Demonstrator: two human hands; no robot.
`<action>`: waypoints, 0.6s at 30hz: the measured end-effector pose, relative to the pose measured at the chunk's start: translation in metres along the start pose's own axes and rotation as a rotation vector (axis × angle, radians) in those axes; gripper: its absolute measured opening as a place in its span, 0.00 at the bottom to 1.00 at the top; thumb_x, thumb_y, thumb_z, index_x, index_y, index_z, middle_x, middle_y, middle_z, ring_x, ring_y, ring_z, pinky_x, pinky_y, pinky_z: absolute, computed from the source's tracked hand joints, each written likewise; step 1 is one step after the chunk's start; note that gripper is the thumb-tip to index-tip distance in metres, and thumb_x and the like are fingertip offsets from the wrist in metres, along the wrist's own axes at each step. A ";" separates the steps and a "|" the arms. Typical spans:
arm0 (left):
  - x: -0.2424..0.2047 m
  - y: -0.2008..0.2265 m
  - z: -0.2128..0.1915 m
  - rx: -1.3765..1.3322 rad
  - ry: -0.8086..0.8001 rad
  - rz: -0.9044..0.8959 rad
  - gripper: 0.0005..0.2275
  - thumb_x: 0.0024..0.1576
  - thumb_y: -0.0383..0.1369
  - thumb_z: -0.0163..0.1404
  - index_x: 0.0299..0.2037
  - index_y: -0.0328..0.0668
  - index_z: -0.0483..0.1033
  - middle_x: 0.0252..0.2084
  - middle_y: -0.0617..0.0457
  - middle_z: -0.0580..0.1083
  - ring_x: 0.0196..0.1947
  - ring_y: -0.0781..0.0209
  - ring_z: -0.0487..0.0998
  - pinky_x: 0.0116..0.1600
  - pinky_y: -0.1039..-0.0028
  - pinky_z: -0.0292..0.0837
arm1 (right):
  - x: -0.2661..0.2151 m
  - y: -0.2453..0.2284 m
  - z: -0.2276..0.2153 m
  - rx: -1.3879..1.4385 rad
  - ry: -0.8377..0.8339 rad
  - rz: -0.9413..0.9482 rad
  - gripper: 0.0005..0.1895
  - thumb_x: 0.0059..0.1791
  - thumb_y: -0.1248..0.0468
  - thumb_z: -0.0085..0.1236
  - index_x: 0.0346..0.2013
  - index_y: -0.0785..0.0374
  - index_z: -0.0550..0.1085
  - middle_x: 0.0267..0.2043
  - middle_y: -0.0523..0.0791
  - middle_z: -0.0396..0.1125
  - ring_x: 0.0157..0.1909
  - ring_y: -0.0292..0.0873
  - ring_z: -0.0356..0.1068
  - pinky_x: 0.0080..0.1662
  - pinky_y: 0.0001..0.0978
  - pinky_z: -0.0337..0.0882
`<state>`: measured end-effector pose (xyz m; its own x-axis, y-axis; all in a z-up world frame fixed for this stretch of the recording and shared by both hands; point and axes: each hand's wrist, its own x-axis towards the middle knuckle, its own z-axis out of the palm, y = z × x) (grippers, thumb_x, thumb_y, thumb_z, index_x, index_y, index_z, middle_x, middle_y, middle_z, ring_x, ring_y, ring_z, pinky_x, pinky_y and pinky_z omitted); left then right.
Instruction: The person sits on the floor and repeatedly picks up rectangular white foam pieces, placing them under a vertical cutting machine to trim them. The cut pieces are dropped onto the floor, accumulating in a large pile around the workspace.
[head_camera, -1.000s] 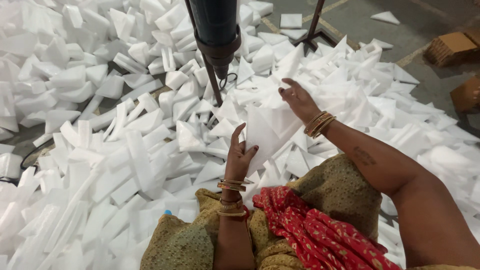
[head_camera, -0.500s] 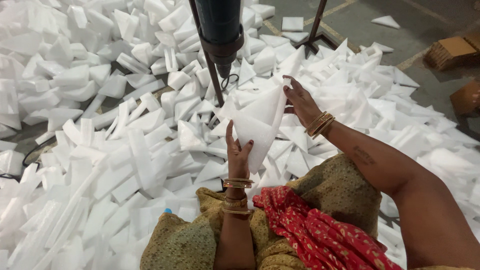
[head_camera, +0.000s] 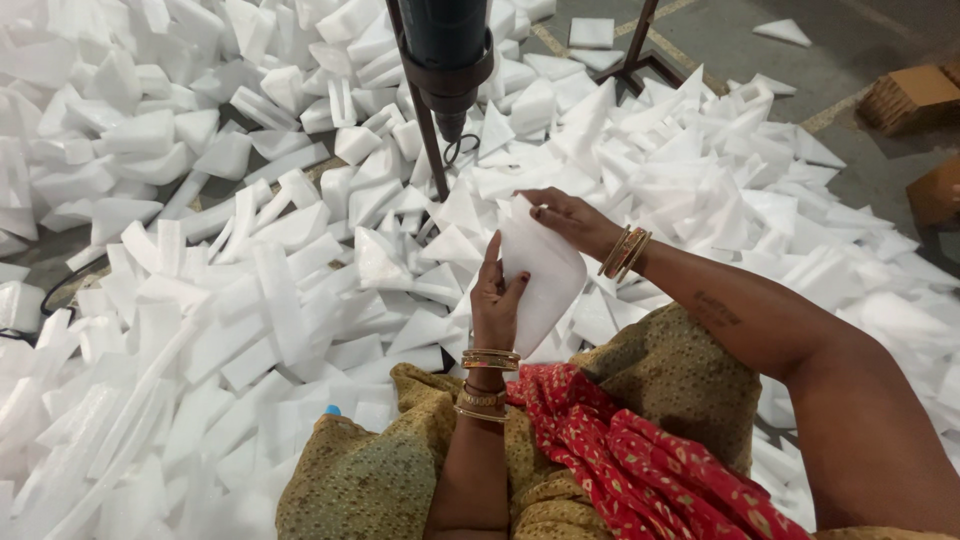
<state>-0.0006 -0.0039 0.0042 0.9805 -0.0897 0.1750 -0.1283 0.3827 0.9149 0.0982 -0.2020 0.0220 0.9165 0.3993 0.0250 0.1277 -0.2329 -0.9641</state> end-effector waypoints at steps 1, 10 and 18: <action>0.001 -0.002 0.000 -0.046 -0.022 0.021 0.31 0.59 0.15 0.48 0.75 0.39 0.56 0.59 0.46 0.73 0.55 0.66 0.75 0.56 0.78 0.74 | -0.001 -0.003 0.003 0.034 -0.009 0.028 0.28 0.57 0.52 0.46 0.69 0.62 0.64 0.62 0.48 0.67 0.60 0.39 0.68 0.59 0.33 0.70; 0.004 -0.018 -0.009 -0.214 -0.054 -0.117 0.34 0.55 0.14 0.50 0.75 0.38 0.56 0.58 0.43 0.74 0.53 0.62 0.76 0.55 0.72 0.77 | -0.001 -0.014 0.007 0.115 -0.018 0.194 0.26 0.56 0.53 0.48 0.65 0.61 0.69 0.52 0.48 0.74 0.48 0.37 0.73 0.50 0.30 0.75; 0.006 -0.024 -0.012 -0.223 -0.050 -0.165 0.35 0.55 0.15 0.52 0.75 0.38 0.56 0.53 0.43 0.76 0.50 0.61 0.77 0.54 0.70 0.78 | 0.012 0.008 0.004 0.195 -0.041 0.197 0.28 0.54 0.53 0.50 0.66 0.66 0.67 0.53 0.49 0.73 0.48 0.39 0.74 0.50 0.32 0.76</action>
<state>0.0104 -0.0026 -0.0206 0.9760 -0.2111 0.0531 0.0741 0.5515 0.8309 0.1083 -0.1953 0.0129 0.8996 0.4002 -0.1747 -0.1301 -0.1362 -0.9821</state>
